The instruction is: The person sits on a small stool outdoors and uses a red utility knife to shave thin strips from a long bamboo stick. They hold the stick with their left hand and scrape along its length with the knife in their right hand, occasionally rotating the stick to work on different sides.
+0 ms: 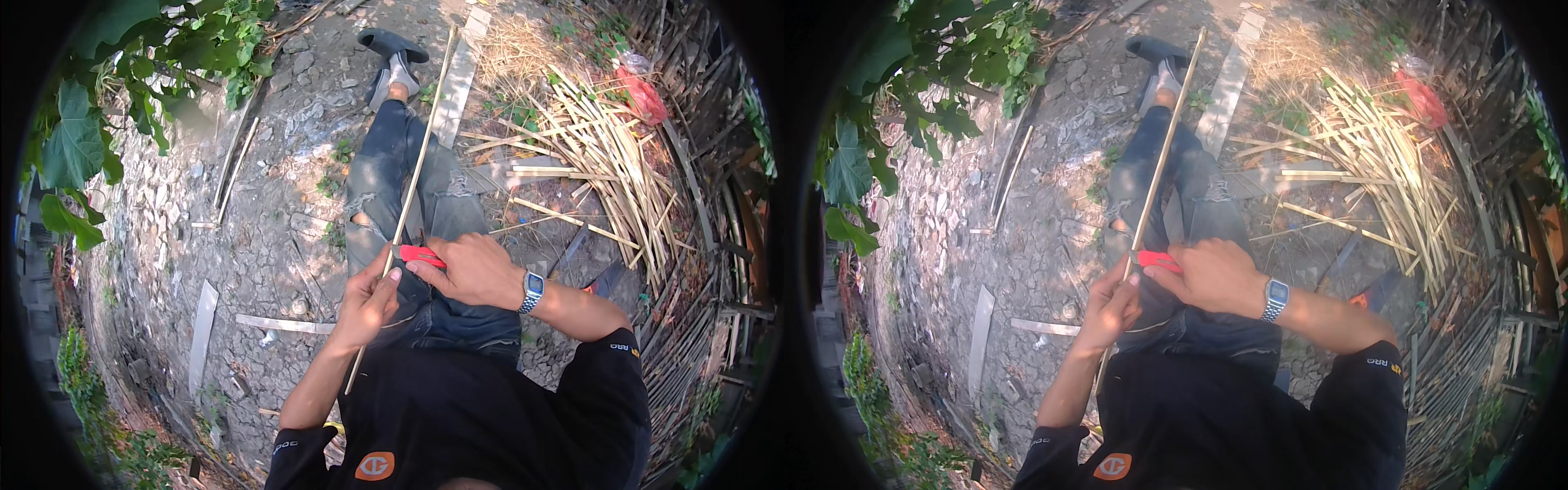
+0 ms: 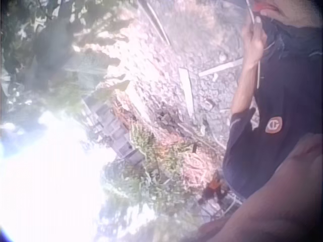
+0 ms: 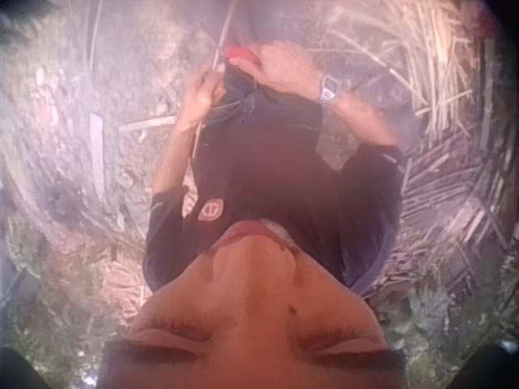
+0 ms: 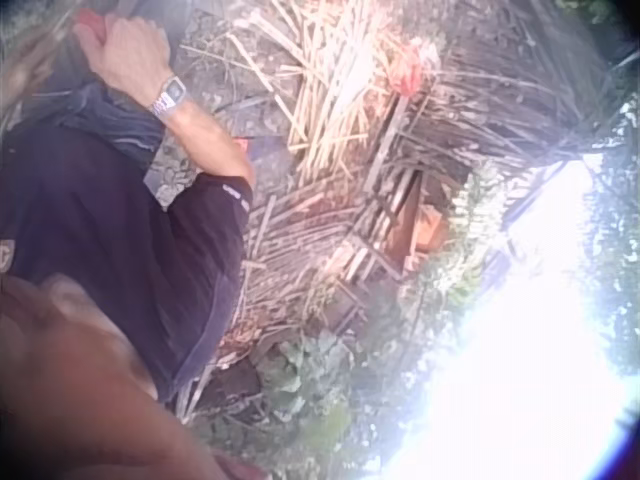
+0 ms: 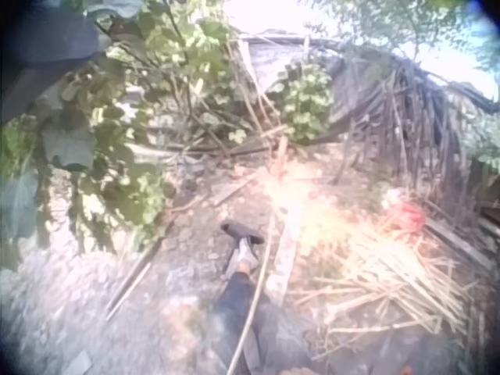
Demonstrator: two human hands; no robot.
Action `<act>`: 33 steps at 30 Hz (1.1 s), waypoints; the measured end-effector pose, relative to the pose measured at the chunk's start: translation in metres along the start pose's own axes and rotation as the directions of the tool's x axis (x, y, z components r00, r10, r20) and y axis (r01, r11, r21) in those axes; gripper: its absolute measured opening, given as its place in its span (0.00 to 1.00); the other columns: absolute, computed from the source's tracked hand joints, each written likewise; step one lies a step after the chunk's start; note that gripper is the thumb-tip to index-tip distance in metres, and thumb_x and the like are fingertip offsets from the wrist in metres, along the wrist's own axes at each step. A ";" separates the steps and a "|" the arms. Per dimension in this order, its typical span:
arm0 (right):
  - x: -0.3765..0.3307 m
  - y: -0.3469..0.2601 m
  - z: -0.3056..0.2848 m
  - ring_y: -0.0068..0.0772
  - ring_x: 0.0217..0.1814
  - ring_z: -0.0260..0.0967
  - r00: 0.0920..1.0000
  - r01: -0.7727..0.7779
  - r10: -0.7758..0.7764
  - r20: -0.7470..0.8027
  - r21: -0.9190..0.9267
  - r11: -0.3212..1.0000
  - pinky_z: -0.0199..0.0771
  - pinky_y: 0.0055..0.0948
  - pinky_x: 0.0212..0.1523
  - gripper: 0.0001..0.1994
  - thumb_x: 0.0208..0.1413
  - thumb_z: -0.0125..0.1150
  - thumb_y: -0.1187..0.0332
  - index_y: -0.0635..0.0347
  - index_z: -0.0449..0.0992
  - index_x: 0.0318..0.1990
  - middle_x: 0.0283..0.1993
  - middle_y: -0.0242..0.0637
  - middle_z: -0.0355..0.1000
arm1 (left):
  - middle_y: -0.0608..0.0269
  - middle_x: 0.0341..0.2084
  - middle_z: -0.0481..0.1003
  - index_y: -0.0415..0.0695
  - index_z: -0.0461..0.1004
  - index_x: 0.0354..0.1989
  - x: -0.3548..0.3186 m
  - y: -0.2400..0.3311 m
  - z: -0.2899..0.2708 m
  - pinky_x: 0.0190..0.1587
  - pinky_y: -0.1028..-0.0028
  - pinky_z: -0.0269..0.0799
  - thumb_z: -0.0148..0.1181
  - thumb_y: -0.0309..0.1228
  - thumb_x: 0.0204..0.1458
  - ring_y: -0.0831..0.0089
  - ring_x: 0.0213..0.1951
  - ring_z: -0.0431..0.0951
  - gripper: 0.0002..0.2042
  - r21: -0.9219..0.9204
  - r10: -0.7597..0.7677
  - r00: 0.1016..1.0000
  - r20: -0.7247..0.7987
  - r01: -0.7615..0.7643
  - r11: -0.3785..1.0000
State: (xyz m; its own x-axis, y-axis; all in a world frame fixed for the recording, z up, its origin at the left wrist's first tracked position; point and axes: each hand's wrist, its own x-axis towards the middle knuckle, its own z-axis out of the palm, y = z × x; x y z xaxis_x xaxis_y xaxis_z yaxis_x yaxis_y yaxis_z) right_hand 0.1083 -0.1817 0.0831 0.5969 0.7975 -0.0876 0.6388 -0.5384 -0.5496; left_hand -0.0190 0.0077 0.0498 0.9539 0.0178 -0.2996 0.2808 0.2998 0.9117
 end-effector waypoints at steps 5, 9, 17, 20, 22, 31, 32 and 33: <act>0.038 0.061 -0.032 0.59 0.27 0.74 0.950 -0.270 0.258 -0.177 -0.048 0.962 0.73 0.53 0.30 0.30 0.68 0.49 0.42 0.64 0.81 0.36 0.19 0.52 0.71 | 0.80 0.17 0.60 0.40 0.59 0.74 -0.018 -0.009 0.000 0.21 0.81 0.51 0.53 0.29 0.68 0.90 0.18 0.55 0.26 0.159 -0.040 0.998 -0.048 0.047 0.986; 0.007 0.026 -0.018 0.60 0.25 0.74 0.996 -0.051 0.056 0.072 -0.071 0.996 0.72 0.54 0.29 0.29 0.66 0.51 0.40 0.61 0.81 0.33 0.18 0.52 0.71 | 0.82 0.20 0.60 0.39 0.60 0.73 -0.022 -0.015 0.002 0.25 0.83 0.53 0.54 0.29 0.67 0.91 0.22 0.57 0.26 0.345 0.023 0.998 -0.055 -0.002 0.939; 0.074 0.143 -0.043 0.62 0.31 0.76 0.842 -0.391 0.393 -0.369 0.084 0.917 0.73 0.56 0.35 0.35 0.70 0.41 0.39 0.66 0.79 0.33 0.23 0.58 0.73 | 0.81 0.20 0.60 0.42 0.61 0.73 -0.047 -0.012 -0.007 0.25 0.83 0.55 0.54 0.29 0.67 0.90 0.22 0.58 0.26 0.251 -0.148 0.989 -0.026 0.150 0.956; 0.040 0.297 -0.097 0.63 0.30 0.74 0.623 -0.588 0.531 -0.574 0.104 0.802 0.70 0.53 0.37 0.42 0.69 0.39 0.36 0.72 0.77 0.26 0.22 0.64 0.71 | 0.80 0.20 0.62 0.46 0.62 0.73 -0.085 -0.026 -0.015 0.24 0.82 0.57 0.54 0.28 0.67 0.89 0.21 0.59 0.25 0.328 -0.095 0.988 0.125 0.049 0.943; 0.026 0.292 -0.104 0.57 0.26 0.70 0.577 -0.539 0.538 -0.614 0.208 0.816 0.68 0.50 0.35 0.44 0.68 0.38 0.34 0.72 0.75 0.22 0.19 0.61 0.68 | 0.80 0.20 0.61 0.44 0.61 0.73 -0.089 -0.033 -0.033 0.23 0.82 0.56 0.54 0.28 0.67 0.90 0.20 0.59 0.26 0.251 -0.139 0.990 0.012 0.132 0.959; -0.001 0.046 -0.017 0.60 0.24 0.72 0.980 -0.111 0.116 -0.163 0.043 0.993 0.69 0.51 0.28 0.30 0.65 0.53 0.41 0.64 0.79 0.29 0.19 0.54 0.70 | 0.82 0.18 0.60 0.39 0.60 0.73 -0.034 -0.014 -0.014 0.21 0.84 0.51 0.52 0.26 0.68 0.91 0.18 0.56 0.25 0.264 -0.021 0.999 -0.035 0.030 0.964; -0.005 0.030 -0.003 0.60 0.22 0.71 0.994 -0.034 0.035 -0.108 0.013 0.999 0.70 0.51 0.27 0.30 0.65 0.54 0.41 0.64 0.79 0.29 0.16 0.53 0.68 | 0.82 0.18 0.60 0.40 0.60 0.73 -0.029 -0.014 -0.015 0.21 0.84 0.51 0.52 0.26 0.68 0.91 0.18 0.56 0.25 0.261 -0.015 1.000 -0.020 0.020 0.965; -0.007 0.020 0.007 0.61 0.23 0.72 0.997 -0.013 0.014 -0.073 0.021 1.000 0.71 0.52 0.28 0.31 0.64 0.54 0.40 0.63 0.80 0.29 0.16 0.53 0.68 | 0.82 0.18 0.60 0.40 0.60 0.73 -0.025 -0.015 -0.014 0.21 0.84 0.51 0.52 0.25 0.68 0.91 0.18 0.56 0.25 0.255 -0.010 1.000 -0.006 0.012 0.967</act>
State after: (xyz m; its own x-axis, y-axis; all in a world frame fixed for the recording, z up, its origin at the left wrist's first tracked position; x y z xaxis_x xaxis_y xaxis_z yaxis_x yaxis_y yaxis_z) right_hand 0.1136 -0.1963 0.0670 0.6400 0.7676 -0.0343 0.6208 -0.5429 -0.5656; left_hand -0.0486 0.0164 0.0400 0.9503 0.0206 -0.3107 0.3095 0.0472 0.9497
